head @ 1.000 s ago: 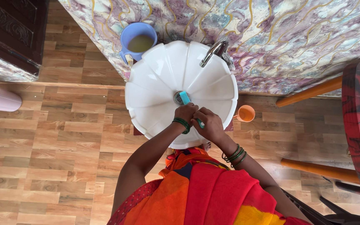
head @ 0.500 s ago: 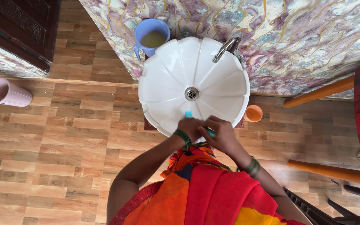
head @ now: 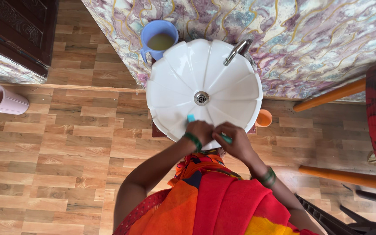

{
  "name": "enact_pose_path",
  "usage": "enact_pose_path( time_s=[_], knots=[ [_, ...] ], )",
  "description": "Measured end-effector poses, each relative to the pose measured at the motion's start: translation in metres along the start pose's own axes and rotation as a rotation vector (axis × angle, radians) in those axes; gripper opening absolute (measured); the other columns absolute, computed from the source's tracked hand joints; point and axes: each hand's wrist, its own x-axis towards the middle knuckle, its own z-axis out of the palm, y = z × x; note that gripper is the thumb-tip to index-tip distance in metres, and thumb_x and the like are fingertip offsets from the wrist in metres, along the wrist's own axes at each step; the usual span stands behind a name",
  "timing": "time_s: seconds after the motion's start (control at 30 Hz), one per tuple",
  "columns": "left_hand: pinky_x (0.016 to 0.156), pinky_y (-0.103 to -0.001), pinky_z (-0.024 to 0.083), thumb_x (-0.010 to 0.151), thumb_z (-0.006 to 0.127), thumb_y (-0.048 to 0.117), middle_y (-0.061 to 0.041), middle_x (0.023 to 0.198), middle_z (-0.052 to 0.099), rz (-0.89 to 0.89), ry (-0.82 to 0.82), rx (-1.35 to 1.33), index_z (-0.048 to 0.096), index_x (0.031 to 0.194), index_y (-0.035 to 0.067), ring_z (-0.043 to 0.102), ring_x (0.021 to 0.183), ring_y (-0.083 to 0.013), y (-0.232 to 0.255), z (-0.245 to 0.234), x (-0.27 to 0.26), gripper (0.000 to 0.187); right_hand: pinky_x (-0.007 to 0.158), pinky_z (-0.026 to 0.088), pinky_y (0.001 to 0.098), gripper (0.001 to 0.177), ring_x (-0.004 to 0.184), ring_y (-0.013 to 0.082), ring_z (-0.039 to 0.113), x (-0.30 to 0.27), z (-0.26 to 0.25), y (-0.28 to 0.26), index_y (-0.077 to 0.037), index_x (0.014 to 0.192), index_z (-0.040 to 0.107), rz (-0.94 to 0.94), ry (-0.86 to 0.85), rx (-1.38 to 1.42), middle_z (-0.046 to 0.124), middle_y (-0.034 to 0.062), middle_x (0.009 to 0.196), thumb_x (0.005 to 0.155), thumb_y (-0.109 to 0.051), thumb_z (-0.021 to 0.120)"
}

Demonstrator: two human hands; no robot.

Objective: The person scrubs the inside of a white pedestal sink using a blue brush. They move the brush in circular motions around the basin and near the drain throughout the video.

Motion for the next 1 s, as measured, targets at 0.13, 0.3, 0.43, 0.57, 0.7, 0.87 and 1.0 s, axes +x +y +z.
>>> enact_pose_path(
  time_s=[0.13,0.3,0.43,0.57,0.7,0.87,1.0],
  knots=[
    [0.078,-0.046,0.06,0.094,0.059,0.043,-0.014,0.09,0.076,0.02,0.037,-0.005,0.073,0.098,0.013,0.075,0.091,-0.0316,-0.001,-0.002,-0.027,0.033,0.072,0.06,0.0348,0.013,0.081,0.0248,0.077,-0.012,0.002,-0.018,-0.003,0.093,0.076,-0.005,-0.049,0.05,0.075,0.0101,0.098,0.089,-0.015,0.073],
    [0.082,-0.045,0.059,0.093,0.061,0.029,-0.01,0.103,0.073,-0.061,0.218,0.041,0.071,0.095,0.014,0.072,0.102,-0.0302,-0.066,0.026,0.033,0.019,0.073,0.06,0.0362,0.014,0.081,0.0275,0.074,0.041,0.056,0.016,-0.004,0.099,0.076,-0.097,0.046,-0.067,0.073,0.0102,0.105,0.089,-0.014,0.076],
    [0.08,-0.043,0.059,0.083,0.068,0.018,-0.009,0.106,0.072,-0.045,0.407,0.075,0.071,0.094,0.012,0.066,0.113,-0.0294,-0.11,0.035,0.083,0.013,0.073,0.06,0.0378,0.02,0.084,0.0285,0.074,0.07,0.076,0.032,-0.005,0.103,0.075,-0.183,0.129,-0.157,0.073,0.0084,0.111,0.085,-0.013,0.078],
    [0.083,-0.042,0.059,0.086,0.068,0.021,-0.008,0.105,0.073,-0.06,0.366,0.123,0.074,0.089,0.014,0.067,0.112,-0.0283,-0.107,0.03,0.087,0.009,0.072,0.059,0.0386,0.022,0.083,0.0296,0.073,0.073,0.063,0.033,-0.008,0.105,0.075,-0.168,0.074,-0.184,0.073,0.0069,0.114,0.084,-0.012,0.079],
    [0.083,-0.046,0.058,0.091,0.067,0.028,-0.01,0.101,0.072,-0.049,0.203,-0.021,0.073,0.093,0.016,0.07,0.101,-0.0302,-0.066,0.038,0.038,0.013,0.074,0.06,0.0376,0.024,0.084,0.0286,0.074,0.035,0.038,0.025,-0.011,0.106,0.075,-0.168,-0.058,-0.108,0.072,0.0053,0.114,0.083,-0.014,0.08],
    [0.081,-0.046,0.059,0.089,0.066,0.031,-0.011,0.106,0.07,-0.036,0.206,-0.035,0.068,0.099,0.01,0.068,0.107,-0.0304,-0.055,0.052,0.022,0.023,0.075,0.061,0.0379,0.029,0.09,0.0282,0.074,0.021,0.034,0.03,-0.009,0.114,0.074,-0.191,-0.144,-0.193,0.071,0.0058,0.121,0.086,-0.008,0.072],
    [0.074,-0.05,0.059,0.097,0.056,0.019,-0.024,0.141,0.052,-0.036,0.314,-0.002,0.062,0.121,0.011,0.063,0.113,-0.0372,-0.119,0.068,0.103,0.026,0.077,0.059,0.0407,0.037,0.103,0.0297,0.071,0.057,0.068,0.059,-0.003,0.129,0.064,-0.191,-0.118,-0.366,0.062,0.0097,0.135,0.092,-0.005,0.065]
  ],
)
